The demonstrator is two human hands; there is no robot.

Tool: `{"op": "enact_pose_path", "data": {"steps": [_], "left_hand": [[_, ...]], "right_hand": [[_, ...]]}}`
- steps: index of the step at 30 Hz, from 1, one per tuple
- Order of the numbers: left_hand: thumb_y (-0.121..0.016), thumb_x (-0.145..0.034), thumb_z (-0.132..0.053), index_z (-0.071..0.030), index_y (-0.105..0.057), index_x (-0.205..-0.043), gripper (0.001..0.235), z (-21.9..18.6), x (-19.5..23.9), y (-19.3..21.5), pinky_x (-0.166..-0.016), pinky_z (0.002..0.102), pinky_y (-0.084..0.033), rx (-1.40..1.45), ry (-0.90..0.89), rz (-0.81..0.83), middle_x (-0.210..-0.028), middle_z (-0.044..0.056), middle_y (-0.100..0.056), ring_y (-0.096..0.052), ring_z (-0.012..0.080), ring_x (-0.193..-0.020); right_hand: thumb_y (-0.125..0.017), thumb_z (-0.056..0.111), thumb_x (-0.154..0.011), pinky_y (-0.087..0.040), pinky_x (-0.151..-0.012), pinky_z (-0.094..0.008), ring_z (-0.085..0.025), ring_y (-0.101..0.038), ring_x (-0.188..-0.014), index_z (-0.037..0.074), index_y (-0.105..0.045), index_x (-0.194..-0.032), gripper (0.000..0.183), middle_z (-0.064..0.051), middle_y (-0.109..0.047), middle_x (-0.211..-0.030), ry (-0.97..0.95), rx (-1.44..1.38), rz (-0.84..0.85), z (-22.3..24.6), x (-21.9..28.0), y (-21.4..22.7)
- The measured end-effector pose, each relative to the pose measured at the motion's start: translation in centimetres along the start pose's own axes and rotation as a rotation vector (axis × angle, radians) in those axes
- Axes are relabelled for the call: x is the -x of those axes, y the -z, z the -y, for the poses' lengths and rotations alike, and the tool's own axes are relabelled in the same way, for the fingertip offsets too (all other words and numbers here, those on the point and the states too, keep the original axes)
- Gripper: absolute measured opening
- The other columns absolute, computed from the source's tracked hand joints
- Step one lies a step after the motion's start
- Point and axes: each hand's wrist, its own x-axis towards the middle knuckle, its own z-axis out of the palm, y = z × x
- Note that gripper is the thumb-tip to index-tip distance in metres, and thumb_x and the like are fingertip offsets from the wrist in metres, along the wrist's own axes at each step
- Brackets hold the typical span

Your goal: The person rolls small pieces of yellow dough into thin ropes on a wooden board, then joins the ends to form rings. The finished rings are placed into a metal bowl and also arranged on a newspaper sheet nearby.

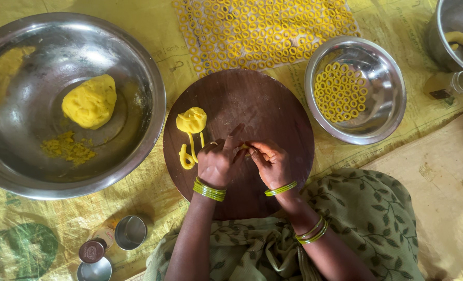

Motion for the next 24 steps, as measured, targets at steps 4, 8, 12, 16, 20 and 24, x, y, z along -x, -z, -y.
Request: {"op": "enact_pose_path", "data": {"steps": [4, 8, 12, 16, 20, 24], "left_hand": [[-0.083, -0.082, -0.025, -0.016, -0.058, -0.145, 0.068, -0.2, 0.0, -0.2, -0.061, 0.039, -0.055, -0.070, -0.011, 0.003, -0.071, 0.007, -0.068, -0.068, 0.0247, -0.065], [-0.080, -0.082, -0.023, -0.017, -0.058, -0.146, 0.068, -0.4, -0.2, 0.1, -0.060, 0.040, -0.055, -0.083, -0.005, 0.003, -0.069, 0.006, -0.067, -0.068, 0.0250, -0.063], [-0.081, -0.080, -0.024, -0.017, -0.057, -0.145, 0.069, -0.6, -0.3, 0.3, -0.059, 0.040, -0.056, -0.001, 0.132, 0.044, -0.074, 0.007, -0.074, -0.071, 0.0276, -0.066], [-0.084, -0.078, -0.020, -0.014, -0.057, -0.141, 0.069, 0.1, 0.0, -0.5, -0.063, 0.035, -0.058, 0.283, 0.291, 0.122, -0.086, 0.006, -0.081, -0.076, 0.0239, -0.075], [-0.085, -0.080, -0.009, -0.005, -0.069, -0.124, 0.047, 2.0, 0.6, -2.3, -0.070, 0.026, -0.063, 0.654, 0.343, 0.170, -0.097, 0.008, -0.081, -0.078, 0.0132, -0.080], [-0.080, -0.089, -0.004, 0.001, -0.076, -0.110, 0.022, 3.4, 1.6, -4.2, -0.072, 0.024, -0.061, 0.905, 0.396, 0.213, -0.096, 0.008, -0.080, -0.074, 0.0093, -0.081]], "right_hand": [[-0.068, 0.000, -0.098, -0.059, -0.078, -0.024, -0.012, -0.072, -0.093, -0.002, -0.074, -0.115, 0.018, -0.009, -0.073, -0.108, 0.084, 0.010, 0.017, 0.6, 0.2, -0.3], [-0.067, -0.001, -0.098, -0.060, -0.080, -0.024, -0.011, -0.072, -0.096, -0.002, -0.072, -0.119, 0.022, -0.009, -0.072, -0.110, 0.072, -0.060, 0.032, 0.6, 0.2, -0.3], [-0.070, -0.001, -0.095, -0.058, -0.074, -0.023, -0.011, -0.070, -0.086, -0.003, -0.070, -0.123, 0.028, -0.009, -0.076, -0.099, -0.035, -0.079, 0.056, -0.6, 0.1, 0.0], [-0.070, 0.000, -0.096, -0.061, -0.079, -0.026, -0.011, -0.072, -0.089, -0.006, -0.070, -0.121, 0.026, -0.010, -0.077, -0.102, -0.084, -0.318, 0.075, -2.4, -0.2, 0.2], [-0.071, 0.002, -0.096, -0.063, -0.075, -0.030, -0.014, -0.073, -0.085, -0.005, -0.071, -0.118, 0.023, -0.012, -0.077, -0.098, -0.176, -0.418, 0.061, -3.4, -0.7, 0.8], [-0.071, 0.004, -0.094, -0.064, -0.071, -0.032, -0.017, -0.075, -0.086, -0.004, -0.071, -0.114, 0.021, -0.012, -0.077, -0.100, -0.285, -0.516, 0.034, -3.3, -0.8, 1.3]]}}
